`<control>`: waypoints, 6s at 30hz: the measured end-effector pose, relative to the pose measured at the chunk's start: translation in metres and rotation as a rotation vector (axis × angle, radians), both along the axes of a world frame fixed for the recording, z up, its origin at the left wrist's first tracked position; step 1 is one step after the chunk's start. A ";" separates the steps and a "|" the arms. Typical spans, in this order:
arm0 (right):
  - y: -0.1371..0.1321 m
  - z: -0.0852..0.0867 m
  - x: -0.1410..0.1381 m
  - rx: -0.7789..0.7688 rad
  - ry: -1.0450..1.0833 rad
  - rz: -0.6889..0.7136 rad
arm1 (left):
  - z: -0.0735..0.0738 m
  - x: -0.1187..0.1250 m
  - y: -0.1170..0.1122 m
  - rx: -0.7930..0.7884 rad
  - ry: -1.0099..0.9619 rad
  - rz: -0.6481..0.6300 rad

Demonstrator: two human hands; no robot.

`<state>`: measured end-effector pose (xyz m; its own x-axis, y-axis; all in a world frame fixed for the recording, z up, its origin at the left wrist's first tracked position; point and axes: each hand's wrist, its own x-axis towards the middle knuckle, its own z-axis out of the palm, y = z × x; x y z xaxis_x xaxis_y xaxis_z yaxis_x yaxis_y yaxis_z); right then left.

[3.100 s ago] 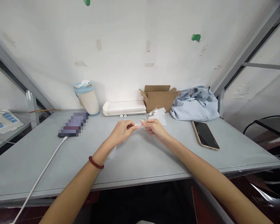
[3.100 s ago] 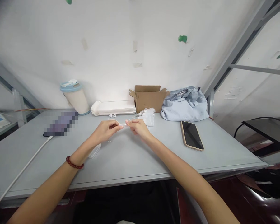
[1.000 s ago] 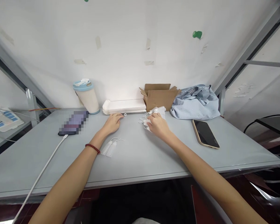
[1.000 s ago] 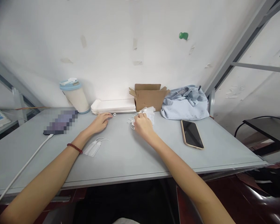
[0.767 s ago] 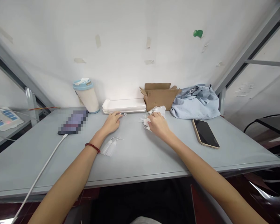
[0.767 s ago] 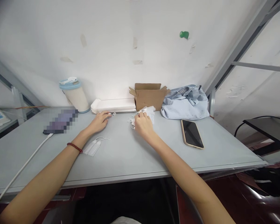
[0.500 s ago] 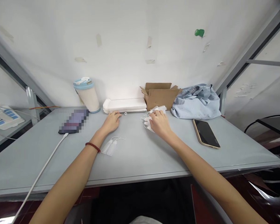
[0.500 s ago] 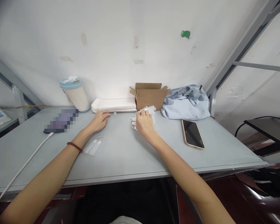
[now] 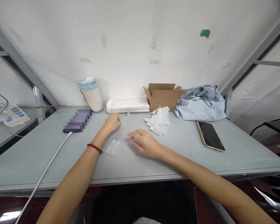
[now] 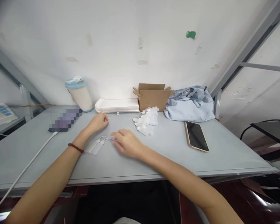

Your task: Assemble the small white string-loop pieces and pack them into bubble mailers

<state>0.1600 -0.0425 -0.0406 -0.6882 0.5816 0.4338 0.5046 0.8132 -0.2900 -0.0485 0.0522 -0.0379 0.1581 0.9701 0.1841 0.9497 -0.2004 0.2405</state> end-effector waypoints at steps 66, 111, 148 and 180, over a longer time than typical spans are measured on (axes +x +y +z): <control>0.025 -0.005 0.013 0.017 0.197 -0.087 | 0.034 0.040 -0.049 -0.591 -1.366 -0.372; 0.027 0.015 0.015 -1.002 0.885 -0.015 | 0.036 0.043 -0.047 -0.535 -1.117 -0.101; 0.029 0.018 0.017 -1.092 0.849 -0.181 | 0.039 0.039 -0.053 -0.487 -0.932 -0.414; 0.029 0.012 0.018 -0.687 0.701 -0.171 | 0.039 0.045 -0.055 -0.525 -0.989 -0.265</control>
